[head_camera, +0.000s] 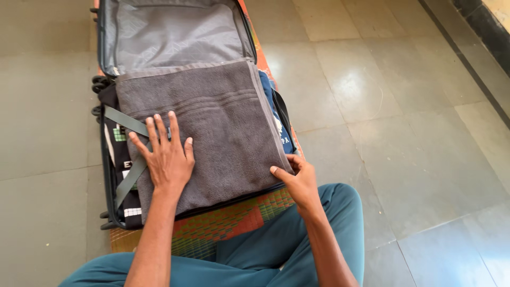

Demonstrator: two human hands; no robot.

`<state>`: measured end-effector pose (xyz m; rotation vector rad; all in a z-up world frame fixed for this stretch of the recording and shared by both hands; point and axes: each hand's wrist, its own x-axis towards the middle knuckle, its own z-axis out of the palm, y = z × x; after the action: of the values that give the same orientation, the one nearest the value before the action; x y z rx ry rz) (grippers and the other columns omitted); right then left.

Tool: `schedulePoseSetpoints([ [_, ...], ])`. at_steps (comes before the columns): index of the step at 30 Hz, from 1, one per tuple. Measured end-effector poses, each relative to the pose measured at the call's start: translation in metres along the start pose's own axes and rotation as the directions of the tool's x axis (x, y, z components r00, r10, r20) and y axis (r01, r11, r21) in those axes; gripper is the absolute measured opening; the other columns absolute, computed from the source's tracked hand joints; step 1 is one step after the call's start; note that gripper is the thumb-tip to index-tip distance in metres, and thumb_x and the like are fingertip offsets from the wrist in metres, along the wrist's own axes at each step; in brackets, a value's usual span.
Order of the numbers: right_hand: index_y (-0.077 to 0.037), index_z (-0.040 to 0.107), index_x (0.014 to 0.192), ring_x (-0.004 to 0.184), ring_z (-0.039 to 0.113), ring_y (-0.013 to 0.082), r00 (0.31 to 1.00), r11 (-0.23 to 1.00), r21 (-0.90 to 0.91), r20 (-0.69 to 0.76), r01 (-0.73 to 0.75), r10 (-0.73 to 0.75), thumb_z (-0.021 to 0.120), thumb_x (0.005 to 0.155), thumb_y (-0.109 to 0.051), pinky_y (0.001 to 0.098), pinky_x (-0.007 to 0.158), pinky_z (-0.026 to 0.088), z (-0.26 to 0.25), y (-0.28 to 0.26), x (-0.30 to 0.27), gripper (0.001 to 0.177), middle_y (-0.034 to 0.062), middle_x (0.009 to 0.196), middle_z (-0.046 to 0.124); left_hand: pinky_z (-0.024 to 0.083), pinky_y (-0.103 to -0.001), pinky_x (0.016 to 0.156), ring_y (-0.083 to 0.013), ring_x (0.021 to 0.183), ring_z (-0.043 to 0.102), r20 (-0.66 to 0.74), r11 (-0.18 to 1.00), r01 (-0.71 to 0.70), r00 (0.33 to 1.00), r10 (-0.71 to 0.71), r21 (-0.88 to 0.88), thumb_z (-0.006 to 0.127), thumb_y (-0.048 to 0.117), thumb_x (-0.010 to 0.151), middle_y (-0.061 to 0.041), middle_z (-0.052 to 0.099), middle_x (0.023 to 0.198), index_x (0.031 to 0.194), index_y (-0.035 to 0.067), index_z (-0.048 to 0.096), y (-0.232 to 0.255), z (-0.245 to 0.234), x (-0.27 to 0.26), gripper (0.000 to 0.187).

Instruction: The person sits on a mat and packs a suitcase with folded clothes and a towel. They secure the items using the suitcase's compression straps, then open the lid to remove some clothes before re-securing the remaining items.

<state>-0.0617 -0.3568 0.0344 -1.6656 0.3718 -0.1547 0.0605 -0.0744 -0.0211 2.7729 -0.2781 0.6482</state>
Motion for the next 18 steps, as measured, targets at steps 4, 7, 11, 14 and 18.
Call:
schedulePoseSetpoints([
  [4,-0.003,0.070,0.124,0.103,0.071,0.0188,0.911,0.900,-0.280,-0.148,0.335,-0.385,0.077,0.080,-0.003,0.0312,0.090,0.057,0.042,-0.055,-0.016,0.044,0.0128,0.113,0.074,0.026,-0.057,0.127,-0.0380,0.155,0.040,-0.042,0.882,0.053,0.996,-0.082,-0.469,0.042,0.041,0.106,-0.021,0.050,0.160,0.158,0.012,0.044,0.012,-0.021,0.012,0.059],
  [7,-0.008,0.073,0.121,0.103,0.072,0.0280,0.733,0.647,-0.394,0.113,0.652,-0.670,0.072,0.088,0.002,0.0360,0.093,0.057,0.104,-0.081,-0.040,0.034,0.0122,0.111,0.075,0.046,-0.052,0.114,-0.0363,0.136,0.059,0.309,0.293,0.376,0.918,-0.250,-0.879,0.042,0.051,0.101,-0.021,0.060,0.147,0.152,0.008,0.048,-0.003,-0.048,0.036,0.067],
  [11,-0.005,0.072,0.119,0.108,0.068,0.0338,0.521,0.525,-0.186,0.596,0.830,-0.612,0.068,0.081,0.005,0.0435,0.097,0.054,0.153,-0.087,-0.078,0.040,0.0134,0.112,0.071,0.054,-0.038,0.093,-0.0291,0.116,0.071,0.559,-0.265,0.537,0.829,-0.007,-0.801,0.027,0.072,0.098,-0.021,0.067,0.134,0.157,0.008,0.049,-0.060,-0.078,0.039,0.090],
  [14,-0.008,0.072,0.114,0.117,0.068,0.0305,0.456,0.601,-0.002,0.653,0.799,-0.605,0.070,0.085,0.000,0.0415,0.105,0.052,0.156,-0.069,-0.092,0.031,0.0111,0.121,0.073,0.041,-0.041,0.070,-0.0332,0.086,0.054,0.593,-0.231,0.547,0.761,-0.262,-0.804,0.054,0.060,0.109,-0.034,0.062,0.108,0.157,-0.001,0.059,-0.090,-0.083,0.027,0.078],
  [18,-0.008,0.071,0.127,0.134,0.064,0.0330,0.738,0.677,-0.295,0.248,0.674,-0.627,0.072,0.092,-0.009,0.0406,0.120,0.046,0.134,-0.044,-0.076,0.035,0.0139,0.135,0.072,0.055,-0.028,0.091,-0.0179,0.107,0.071,0.467,0.026,0.488,0.848,-0.251,-0.872,0.076,0.021,0.087,-0.013,0.072,0.121,0.134,-0.003,0.058,-0.080,-0.069,0.030,0.056],
])
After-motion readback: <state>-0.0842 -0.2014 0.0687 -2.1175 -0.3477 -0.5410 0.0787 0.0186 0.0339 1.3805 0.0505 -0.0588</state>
